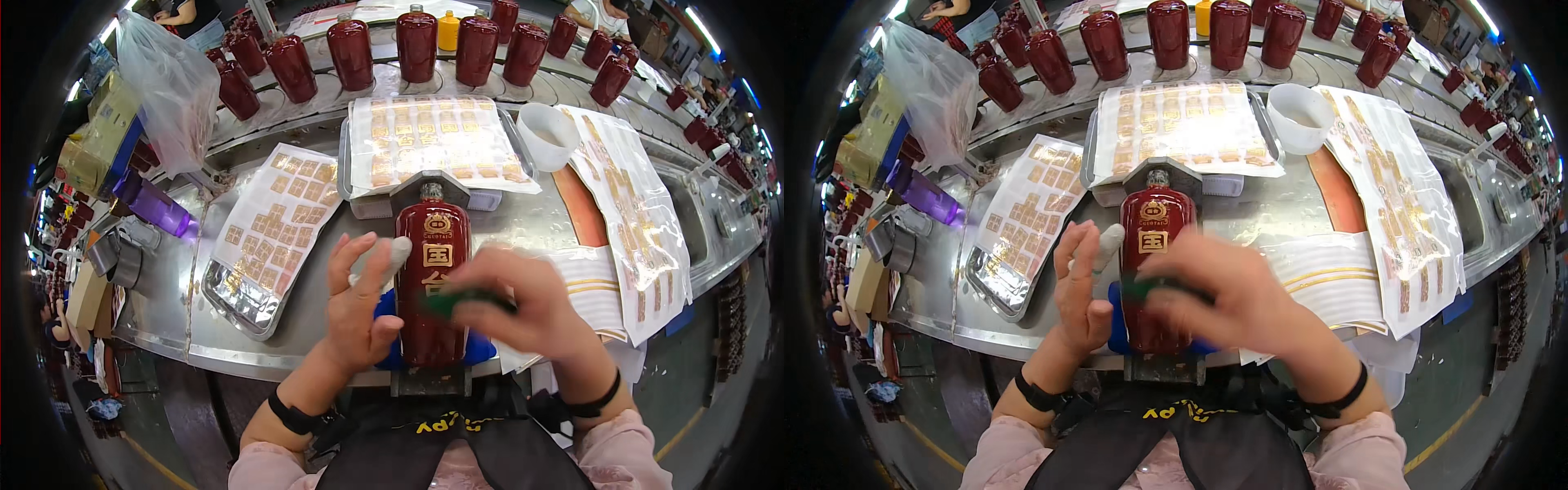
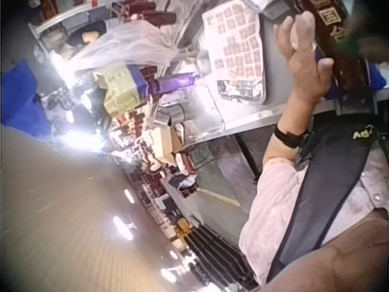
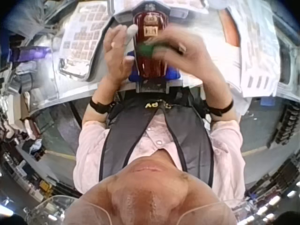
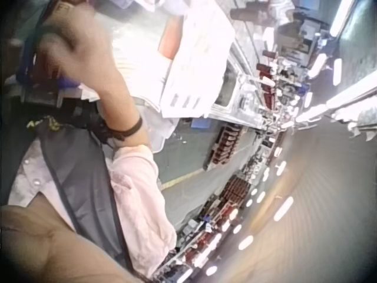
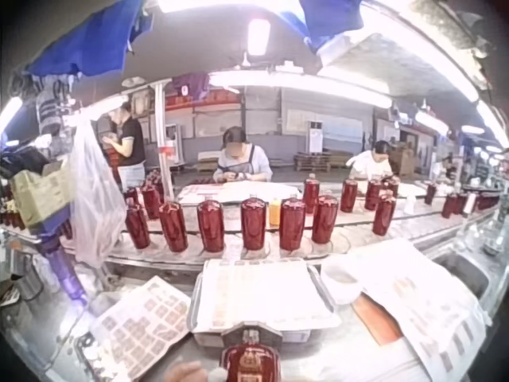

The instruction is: Applying decorative labels and seals to red liquor bottles at a factory workstation.

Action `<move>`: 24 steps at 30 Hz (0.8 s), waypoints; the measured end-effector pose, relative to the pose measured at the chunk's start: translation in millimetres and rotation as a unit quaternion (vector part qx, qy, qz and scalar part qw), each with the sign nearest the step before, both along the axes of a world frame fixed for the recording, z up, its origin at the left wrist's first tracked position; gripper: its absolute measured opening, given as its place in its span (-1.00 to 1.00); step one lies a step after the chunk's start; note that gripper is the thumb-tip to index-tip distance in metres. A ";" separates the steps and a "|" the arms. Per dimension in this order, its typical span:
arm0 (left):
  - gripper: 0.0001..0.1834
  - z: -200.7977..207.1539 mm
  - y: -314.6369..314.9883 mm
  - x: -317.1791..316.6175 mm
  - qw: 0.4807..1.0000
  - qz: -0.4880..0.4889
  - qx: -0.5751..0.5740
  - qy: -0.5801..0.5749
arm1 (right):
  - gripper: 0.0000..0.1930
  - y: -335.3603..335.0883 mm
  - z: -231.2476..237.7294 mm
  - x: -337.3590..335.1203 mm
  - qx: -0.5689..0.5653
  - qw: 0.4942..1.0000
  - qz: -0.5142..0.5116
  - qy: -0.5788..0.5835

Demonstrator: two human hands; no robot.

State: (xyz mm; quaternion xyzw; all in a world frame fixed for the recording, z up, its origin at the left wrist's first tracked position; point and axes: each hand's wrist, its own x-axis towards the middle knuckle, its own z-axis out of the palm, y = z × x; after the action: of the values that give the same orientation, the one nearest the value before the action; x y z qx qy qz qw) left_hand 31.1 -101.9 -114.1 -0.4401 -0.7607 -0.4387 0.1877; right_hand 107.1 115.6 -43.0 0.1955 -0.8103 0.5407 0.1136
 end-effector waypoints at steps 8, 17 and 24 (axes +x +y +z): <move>-0.23 0.3 14.5 -2.1 0.996 -0.011 -0.059 0.071 | -0.79 -10.2 -61.1 -10.1 -0.378 0.894 -0.188 -0.152; -0.29 -7.9 15.3 -6.1 0.999 -0.009 0.002 0.046 | -0.70 -1.3 -28.9 -5.9 0.160 0.940 -0.209 0.219; -0.28 -4.0 7.6 -8.3 0.999 -0.022 -0.006 0.027 | -0.61 -0.3 -23.7 22.0 0.180 0.957 -0.104 0.202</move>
State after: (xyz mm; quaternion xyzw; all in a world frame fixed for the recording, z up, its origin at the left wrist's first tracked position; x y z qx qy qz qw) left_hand 22.8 -94.2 -118.1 -0.4697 -0.7480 -0.4262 0.1958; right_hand 129.1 115.2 -66.7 0.2327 -0.8701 0.3206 0.2930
